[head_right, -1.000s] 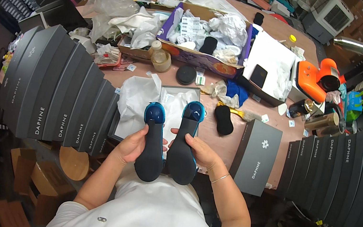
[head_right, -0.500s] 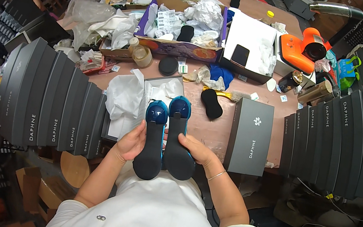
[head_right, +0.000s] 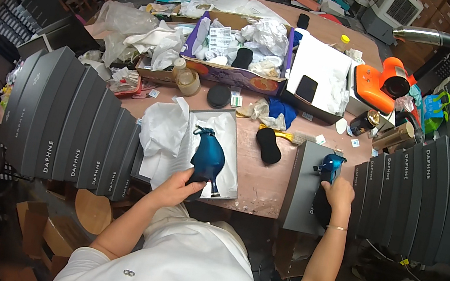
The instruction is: Cleaning and packaging high-heeled shoes into boxes with protective wrapping.
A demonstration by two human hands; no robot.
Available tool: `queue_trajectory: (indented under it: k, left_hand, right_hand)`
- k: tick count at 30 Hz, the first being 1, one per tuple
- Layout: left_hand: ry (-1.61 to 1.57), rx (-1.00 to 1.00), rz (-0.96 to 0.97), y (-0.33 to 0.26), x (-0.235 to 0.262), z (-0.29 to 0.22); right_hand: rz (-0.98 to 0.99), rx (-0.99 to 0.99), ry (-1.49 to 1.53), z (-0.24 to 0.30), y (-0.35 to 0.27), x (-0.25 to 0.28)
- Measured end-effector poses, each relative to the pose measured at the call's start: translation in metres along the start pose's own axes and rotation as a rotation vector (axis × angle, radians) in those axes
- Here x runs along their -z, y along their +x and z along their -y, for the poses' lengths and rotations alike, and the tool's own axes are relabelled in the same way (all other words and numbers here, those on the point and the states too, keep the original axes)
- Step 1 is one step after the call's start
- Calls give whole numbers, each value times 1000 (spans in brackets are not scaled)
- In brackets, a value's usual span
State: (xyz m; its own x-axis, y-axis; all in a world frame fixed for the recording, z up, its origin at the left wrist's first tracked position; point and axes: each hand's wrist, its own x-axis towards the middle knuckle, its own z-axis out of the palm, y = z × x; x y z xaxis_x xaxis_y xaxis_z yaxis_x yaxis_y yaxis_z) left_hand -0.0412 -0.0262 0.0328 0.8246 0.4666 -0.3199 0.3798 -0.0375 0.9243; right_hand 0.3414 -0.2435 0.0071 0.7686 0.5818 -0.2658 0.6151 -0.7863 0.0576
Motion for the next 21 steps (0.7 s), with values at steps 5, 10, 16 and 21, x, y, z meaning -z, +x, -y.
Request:
queue_trajectory:
  k: [5, 10, 16, 21]
  left_hand:
    - [535, -311, -48, -16, 4, 0]
    - [1076, -334, 414, 0, 1, -12]
    - [531, -595, -339, 20, 79, -28]
    - [954, 197, -383, 54, 187, 28]
  right_hand:
    - [208, 653, 1017, 133, -37, 61]
    - [1082, 1150, 632, 213, -59, 1]
    - [1097, 984, 875, 191, -65, -19]
    - [1139, 344, 1608, 140, -93, -35]
